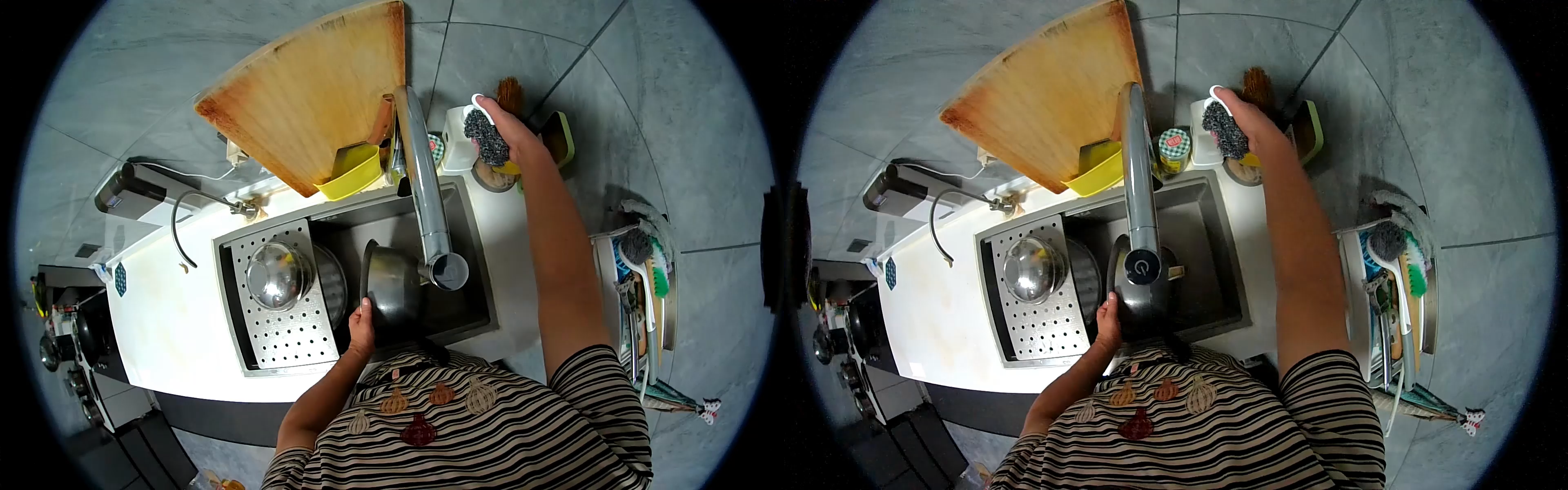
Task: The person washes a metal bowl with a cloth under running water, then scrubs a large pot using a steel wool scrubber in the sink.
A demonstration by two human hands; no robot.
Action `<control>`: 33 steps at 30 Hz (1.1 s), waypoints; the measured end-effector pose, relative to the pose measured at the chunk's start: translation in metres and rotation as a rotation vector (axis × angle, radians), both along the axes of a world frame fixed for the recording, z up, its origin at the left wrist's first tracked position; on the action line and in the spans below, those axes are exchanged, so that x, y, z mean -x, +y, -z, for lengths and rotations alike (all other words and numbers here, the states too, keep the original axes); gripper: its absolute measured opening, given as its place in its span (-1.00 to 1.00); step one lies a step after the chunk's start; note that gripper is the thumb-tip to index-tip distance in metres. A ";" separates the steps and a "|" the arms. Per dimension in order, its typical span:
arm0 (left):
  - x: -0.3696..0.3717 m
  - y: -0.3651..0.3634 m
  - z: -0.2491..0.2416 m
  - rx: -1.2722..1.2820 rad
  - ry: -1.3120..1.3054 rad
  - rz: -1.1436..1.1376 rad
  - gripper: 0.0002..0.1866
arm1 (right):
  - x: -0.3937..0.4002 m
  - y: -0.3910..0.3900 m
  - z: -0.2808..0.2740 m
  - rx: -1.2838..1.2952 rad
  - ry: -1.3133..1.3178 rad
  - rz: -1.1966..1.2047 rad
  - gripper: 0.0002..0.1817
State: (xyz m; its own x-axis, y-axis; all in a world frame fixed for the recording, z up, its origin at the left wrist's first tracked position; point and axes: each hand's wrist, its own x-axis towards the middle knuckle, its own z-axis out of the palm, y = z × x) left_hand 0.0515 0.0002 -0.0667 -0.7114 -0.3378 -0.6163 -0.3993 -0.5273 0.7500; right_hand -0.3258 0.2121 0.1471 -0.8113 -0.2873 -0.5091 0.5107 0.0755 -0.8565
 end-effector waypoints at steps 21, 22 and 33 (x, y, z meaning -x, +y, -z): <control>0.007 0.006 -0.009 0.019 0.021 0.015 -0.62 | -0.002 0.012 0.002 -0.042 0.086 0.051 -0.50; 0.009 0.007 -0.014 0.019 0.019 0.014 -0.62 | -0.002 0.011 0.002 -0.043 0.084 0.050 -0.50; 0.010 0.009 -0.020 0.027 -0.032 0.023 -0.62 | -0.001 0.011 0.002 -0.086 0.093 0.059 -0.51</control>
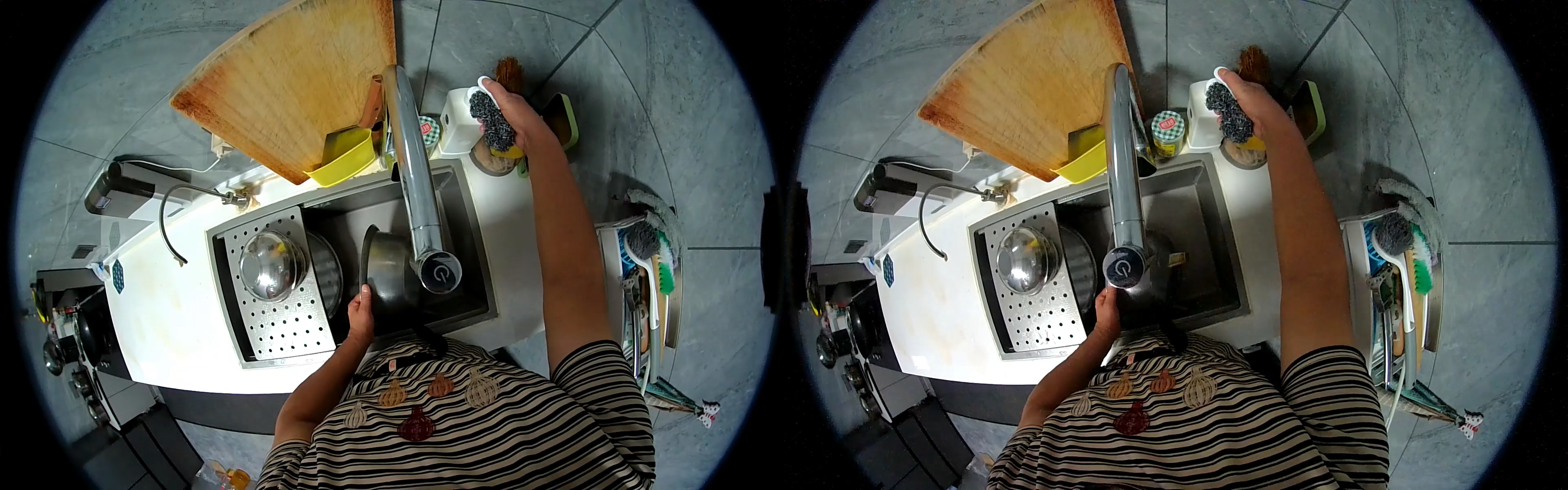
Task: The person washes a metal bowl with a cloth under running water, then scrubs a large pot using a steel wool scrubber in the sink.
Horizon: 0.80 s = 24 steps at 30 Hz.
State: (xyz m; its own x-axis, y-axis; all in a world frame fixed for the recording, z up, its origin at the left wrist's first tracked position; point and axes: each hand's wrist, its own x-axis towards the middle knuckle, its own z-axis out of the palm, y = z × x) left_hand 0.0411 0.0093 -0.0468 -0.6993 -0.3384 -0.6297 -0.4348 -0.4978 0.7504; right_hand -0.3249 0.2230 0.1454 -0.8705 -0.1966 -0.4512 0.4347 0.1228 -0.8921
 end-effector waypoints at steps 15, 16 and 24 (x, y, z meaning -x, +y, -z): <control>-0.010 -0.012 0.021 -0.043 0.054 -0.017 -0.61 | -0.017 0.012 0.021 0.332 -0.098 0.124 -0.53; -0.012 -0.013 0.021 -0.042 0.052 -0.025 -0.61 | -0.026 0.011 0.025 0.332 -0.103 0.117 -0.53; -0.014 -0.005 -0.016 -0.084 0.079 -0.129 -0.58 | -0.108 0.006 0.087 0.472 -0.080 0.360 -0.64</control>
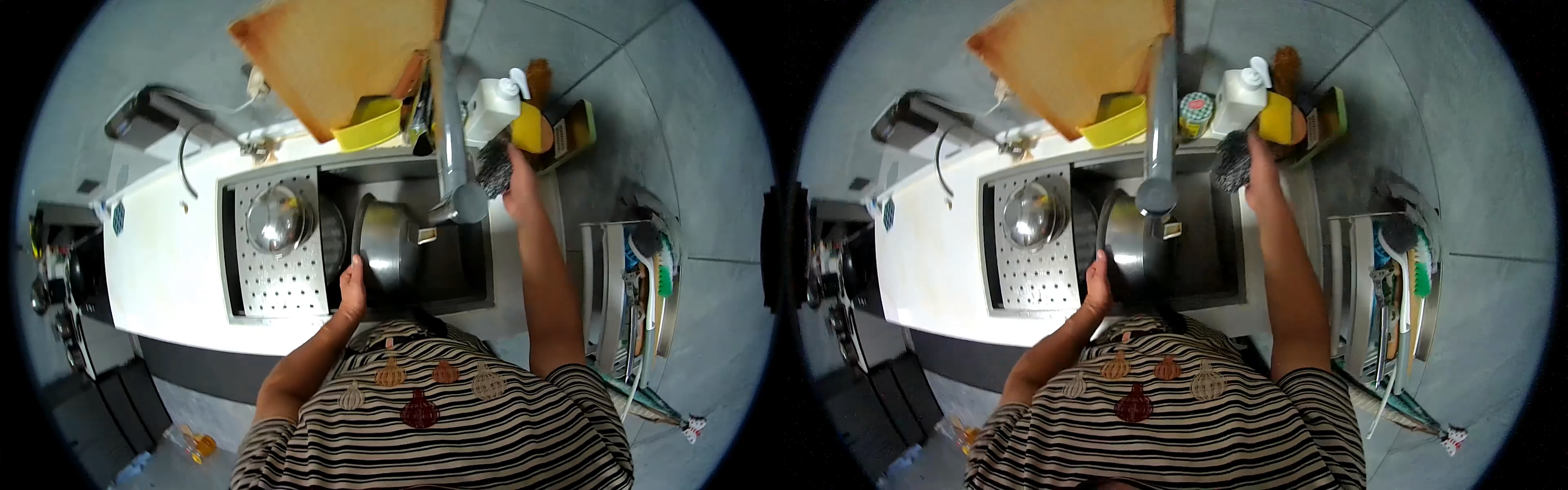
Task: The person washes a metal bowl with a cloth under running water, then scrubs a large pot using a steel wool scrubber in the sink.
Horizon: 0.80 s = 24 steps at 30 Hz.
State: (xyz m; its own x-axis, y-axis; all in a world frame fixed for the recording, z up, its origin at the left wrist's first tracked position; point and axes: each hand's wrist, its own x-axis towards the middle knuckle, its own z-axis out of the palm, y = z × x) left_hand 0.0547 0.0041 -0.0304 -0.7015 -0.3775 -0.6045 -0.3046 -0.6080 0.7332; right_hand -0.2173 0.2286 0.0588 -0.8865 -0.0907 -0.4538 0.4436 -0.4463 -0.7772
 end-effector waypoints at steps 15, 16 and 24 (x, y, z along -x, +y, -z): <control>-0.009 0.009 0.002 0.433 -0.011 0.008 -0.37 | -0.192 -0.117 -0.003 -1.274 1.501 -0.932 -0.58; -0.011 0.009 0.000 0.428 -0.010 -0.003 -0.37 | -0.188 -0.113 0.004 -1.260 1.635 -0.950 -0.60; -0.025 0.004 -0.018 0.328 -0.012 0.126 -0.38 | -0.104 -0.137 0.041 -1.208 1.216 -0.636 -0.65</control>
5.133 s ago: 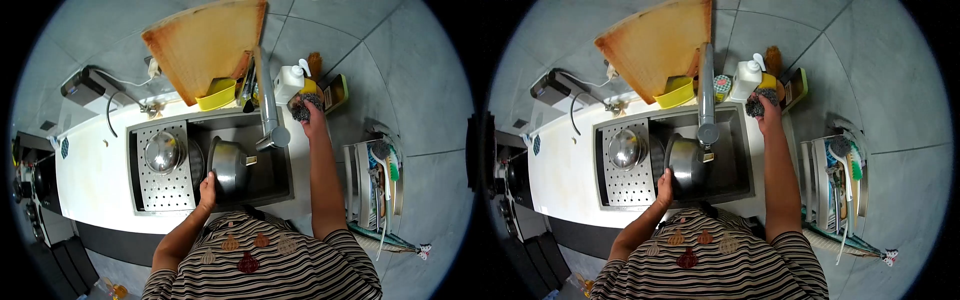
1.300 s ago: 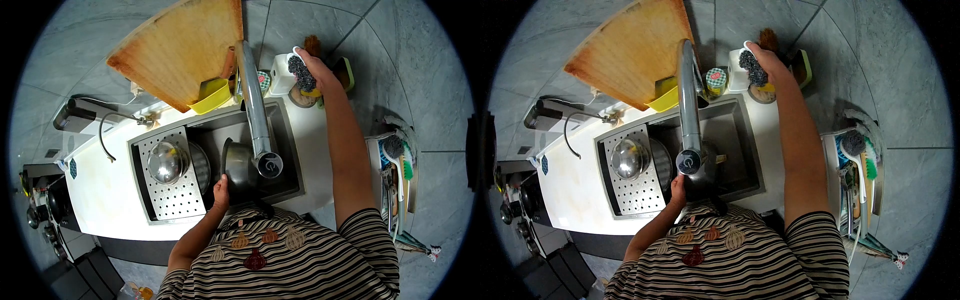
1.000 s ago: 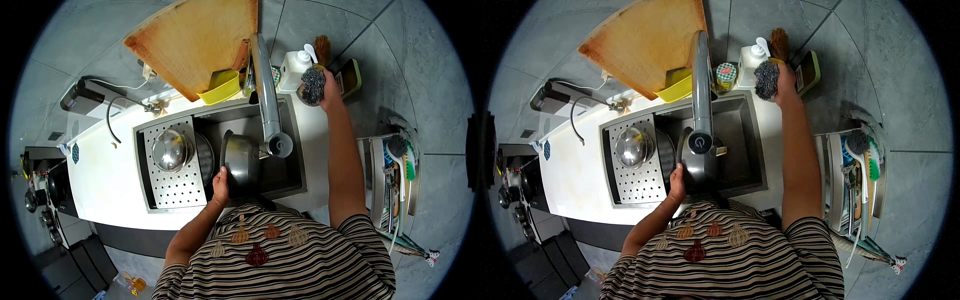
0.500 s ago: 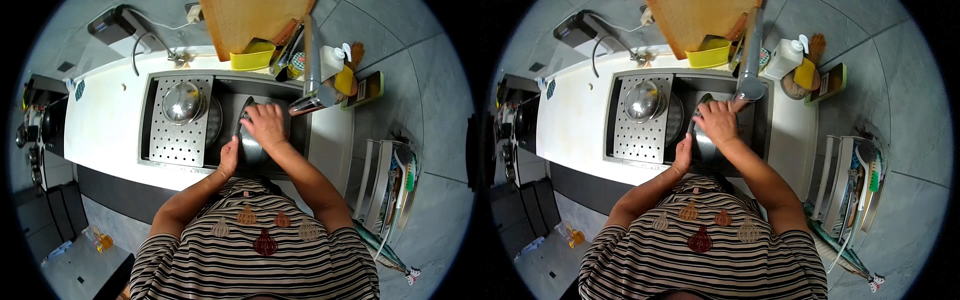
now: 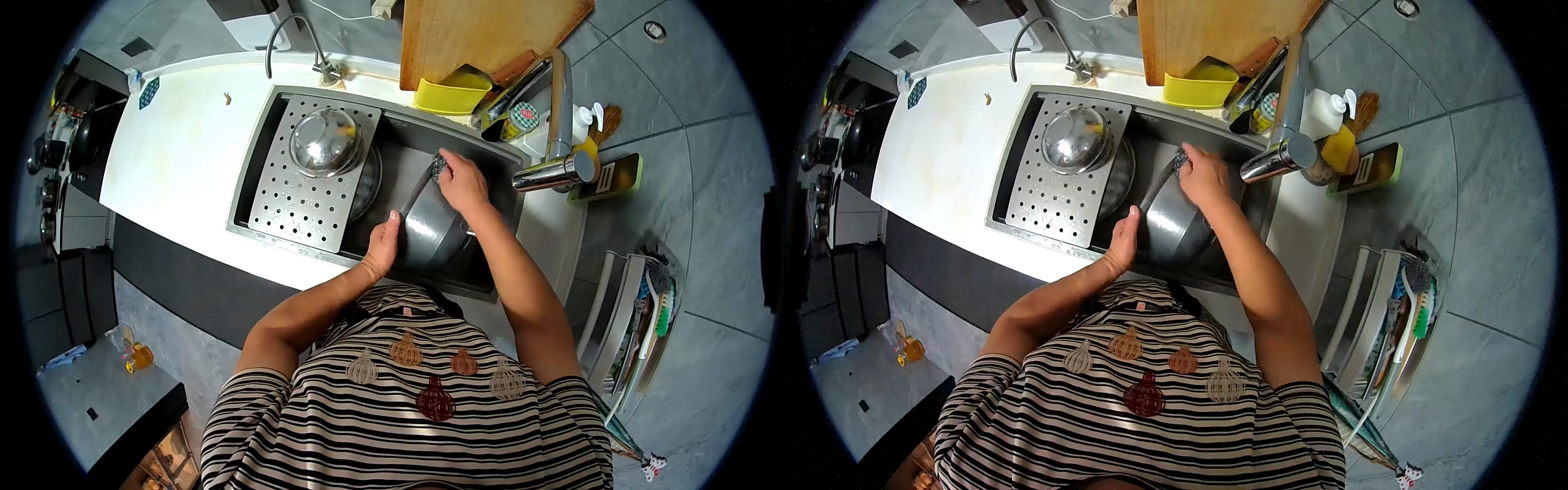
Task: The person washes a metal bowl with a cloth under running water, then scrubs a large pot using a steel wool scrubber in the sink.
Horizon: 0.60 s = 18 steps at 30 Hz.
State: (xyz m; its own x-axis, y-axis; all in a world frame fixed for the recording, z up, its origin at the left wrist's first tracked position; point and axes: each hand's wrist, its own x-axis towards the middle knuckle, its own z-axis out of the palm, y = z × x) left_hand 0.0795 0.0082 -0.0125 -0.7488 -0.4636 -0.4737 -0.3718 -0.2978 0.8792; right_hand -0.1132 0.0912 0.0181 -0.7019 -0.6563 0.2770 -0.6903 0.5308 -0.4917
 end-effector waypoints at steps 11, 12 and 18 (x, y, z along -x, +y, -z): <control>0.002 -0.003 0.020 0.052 0.067 -0.164 -0.38 | -0.069 0.004 -0.035 -0.142 0.152 -0.107 -0.69; -0.002 -0.003 0.013 0.022 0.037 -0.099 -0.40 | -0.055 0.001 -0.036 -0.181 0.126 0.040 -0.70; -0.004 0.001 0.004 0.038 0.070 -0.037 -0.41 | -0.050 0.017 -0.010 -0.190 0.179 -0.052 -0.59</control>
State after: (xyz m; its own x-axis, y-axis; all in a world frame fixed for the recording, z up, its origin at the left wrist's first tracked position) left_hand 0.0835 0.0090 -0.0166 -0.7616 -0.5083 -0.4020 -0.2979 -0.2764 0.9137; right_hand -0.0633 0.1085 0.0281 -0.6167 -0.7423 0.2619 -0.7861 0.5633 -0.2545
